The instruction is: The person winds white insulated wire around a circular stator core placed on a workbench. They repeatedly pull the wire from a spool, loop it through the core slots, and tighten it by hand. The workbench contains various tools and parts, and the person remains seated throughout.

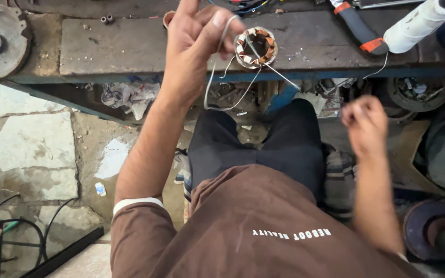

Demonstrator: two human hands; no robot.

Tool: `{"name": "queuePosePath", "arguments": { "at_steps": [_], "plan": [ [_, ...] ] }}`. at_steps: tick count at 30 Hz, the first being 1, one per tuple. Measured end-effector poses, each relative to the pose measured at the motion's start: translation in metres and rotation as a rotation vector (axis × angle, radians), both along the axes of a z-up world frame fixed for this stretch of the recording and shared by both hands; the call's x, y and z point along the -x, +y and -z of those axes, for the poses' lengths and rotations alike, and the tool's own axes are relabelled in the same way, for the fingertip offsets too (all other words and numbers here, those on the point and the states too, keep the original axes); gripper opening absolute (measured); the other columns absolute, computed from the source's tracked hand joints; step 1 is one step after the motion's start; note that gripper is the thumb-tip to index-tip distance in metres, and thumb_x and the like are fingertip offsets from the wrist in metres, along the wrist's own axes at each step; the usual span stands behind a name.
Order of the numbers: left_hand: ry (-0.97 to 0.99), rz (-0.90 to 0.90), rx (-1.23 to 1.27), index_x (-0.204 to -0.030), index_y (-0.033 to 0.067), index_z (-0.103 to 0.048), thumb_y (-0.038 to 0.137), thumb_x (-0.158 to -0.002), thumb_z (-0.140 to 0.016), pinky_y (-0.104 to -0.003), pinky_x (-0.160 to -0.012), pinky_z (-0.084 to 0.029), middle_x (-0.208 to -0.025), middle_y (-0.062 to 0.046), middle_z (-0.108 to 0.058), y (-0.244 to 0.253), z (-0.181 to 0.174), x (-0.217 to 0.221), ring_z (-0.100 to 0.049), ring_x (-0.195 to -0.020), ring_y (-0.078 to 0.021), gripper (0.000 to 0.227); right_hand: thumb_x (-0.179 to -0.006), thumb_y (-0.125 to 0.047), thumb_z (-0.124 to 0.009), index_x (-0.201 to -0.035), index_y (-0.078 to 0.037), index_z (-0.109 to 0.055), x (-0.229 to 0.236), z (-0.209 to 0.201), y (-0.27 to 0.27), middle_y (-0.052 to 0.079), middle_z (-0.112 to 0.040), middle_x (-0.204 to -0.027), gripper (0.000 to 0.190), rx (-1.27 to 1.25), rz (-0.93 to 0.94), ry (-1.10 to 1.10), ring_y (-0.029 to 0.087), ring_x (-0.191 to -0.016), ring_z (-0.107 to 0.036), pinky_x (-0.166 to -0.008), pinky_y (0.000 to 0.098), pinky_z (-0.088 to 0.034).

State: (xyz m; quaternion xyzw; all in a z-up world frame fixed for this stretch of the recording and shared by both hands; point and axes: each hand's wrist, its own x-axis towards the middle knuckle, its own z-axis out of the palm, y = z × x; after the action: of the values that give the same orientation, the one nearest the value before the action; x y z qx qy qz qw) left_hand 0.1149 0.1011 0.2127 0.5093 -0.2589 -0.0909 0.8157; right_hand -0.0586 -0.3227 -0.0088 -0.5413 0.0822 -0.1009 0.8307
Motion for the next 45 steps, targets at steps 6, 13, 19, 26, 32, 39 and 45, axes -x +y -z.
{"name": "queuePosePath", "arguments": {
  "at_steps": [6,13,19,26,32,39,45],
  "plan": [
    [0.047,0.202,0.070,-0.153,0.0070,-0.038,0.024,-0.112,-0.064,-0.031,-0.090,-0.060,-0.117,-0.015,-0.074,-0.025,0.000,-0.006,-0.073,-0.093,-0.0165,0.052,-0.106,-0.009,-0.066,-0.110,0.000,-0.061,0.161,0.031,-0.135,0.010,-0.060,-0.094,0.011,0.406,0.114,0.865,0.022,-0.087,-0.057,-0.076,0.0351,-0.046],
    [-0.052,0.238,-0.039,-0.158,0.0037,-0.041,0.024,-0.107,-0.072,-0.031,-0.099,-0.056,-0.120,-0.013,-0.070,-0.044,-0.010,-0.005,-0.069,-0.107,-0.0172,0.063,-0.101,-0.016,-0.076,-0.118,0.001,-0.068,0.161,0.057,-0.097,0.019,-0.065,-0.113,0.025,1.312,0.746,1.056,0.032,-0.104,-0.062,-0.091,0.0419,-0.049],
    [-0.077,0.169,-0.005,-0.149,0.0036,-0.047,0.025,-0.108,-0.071,-0.034,-0.107,-0.054,-0.138,-0.014,-0.065,-0.052,-0.013,-0.002,-0.067,-0.124,-0.0197,0.052,-0.100,-0.021,-0.070,-0.125,0.000,-0.067,0.002,0.056,0.056,0.011,-0.072,-0.121,0.032,0.766,0.282,0.198,0.020,-0.111,-0.068,-0.099,0.0358,-0.052],
    [-0.073,-0.060,-0.037,-0.136,-0.0024,-0.057,0.017,-0.107,-0.071,-0.036,-0.106,-0.057,-0.132,-0.015,-0.069,-0.052,0.022,-0.034,-0.069,-0.125,-0.0233,0.038,-0.108,-0.019,-0.065,-0.088,-0.004,-0.060,-0.028,0.017,0.136,-0.002,-0.051,-0.073,0.025,0.320,-0.182,0.101,0.005,-0.063,-0.043,-0.055,0.0226,-0.032],
    [-0.115,-0.137,-0.250,-0.120,-0.0019,-0.066,0.003,-0.100,-0.068,-0.034,-0.088,-0.058,-0.106,-0.012,-0.073,-0.074,0.084,-0.083,-0.069,-0.096,-0.0207,0.021,-0.103,-0.016,-0.067,-0.074,-0.014,-0.049,0.018,0.055,0.072,-0.008,-0.039,-0.063,0.035,0.105,0.198,0.247,0.003,-0.051,-0.035,-0.046,0.0231,-0.026],
    [-0.692,-0.684,-0.792,-0.099,0.0108,-0.071,0.001,-0.086,-0.070,-0.040,-0.079,-0.051,-0.092,-0.005,-0.069,-0.075,0.103,-0.060,-0.065,-0.091,-0.0285,0.017,-0.104,-0.015,-0.065,-0.076,-0.013,-0.049,0.102,0.088,-0.005,-0.006,-0.040,-0.062,0.032,0.179,0.457,0.372,0.004,-0.048,-0.034,-0.044,0.0228,-0.024],
    [-0.716,-0.660,-0.656,-0.103,0.0067,-0.069,0.005,-0.091,-0.073,-0.041,-0.085,-0.051,-0.099,-0.008,-0.066,-0.059,0.095,-0.018,-0.061,-0.097,-0.0298,0.013,-0.107,-0.018,-0.062,-0.076,-0.013,-0.046,0.107,0.095,-0.031,-0.005,-0.042,-0.061,0.035,0.193,0.525,0.367,0.005,-0.046,-0.035,-0.043,0.0240,-0.027]
  ]
}}
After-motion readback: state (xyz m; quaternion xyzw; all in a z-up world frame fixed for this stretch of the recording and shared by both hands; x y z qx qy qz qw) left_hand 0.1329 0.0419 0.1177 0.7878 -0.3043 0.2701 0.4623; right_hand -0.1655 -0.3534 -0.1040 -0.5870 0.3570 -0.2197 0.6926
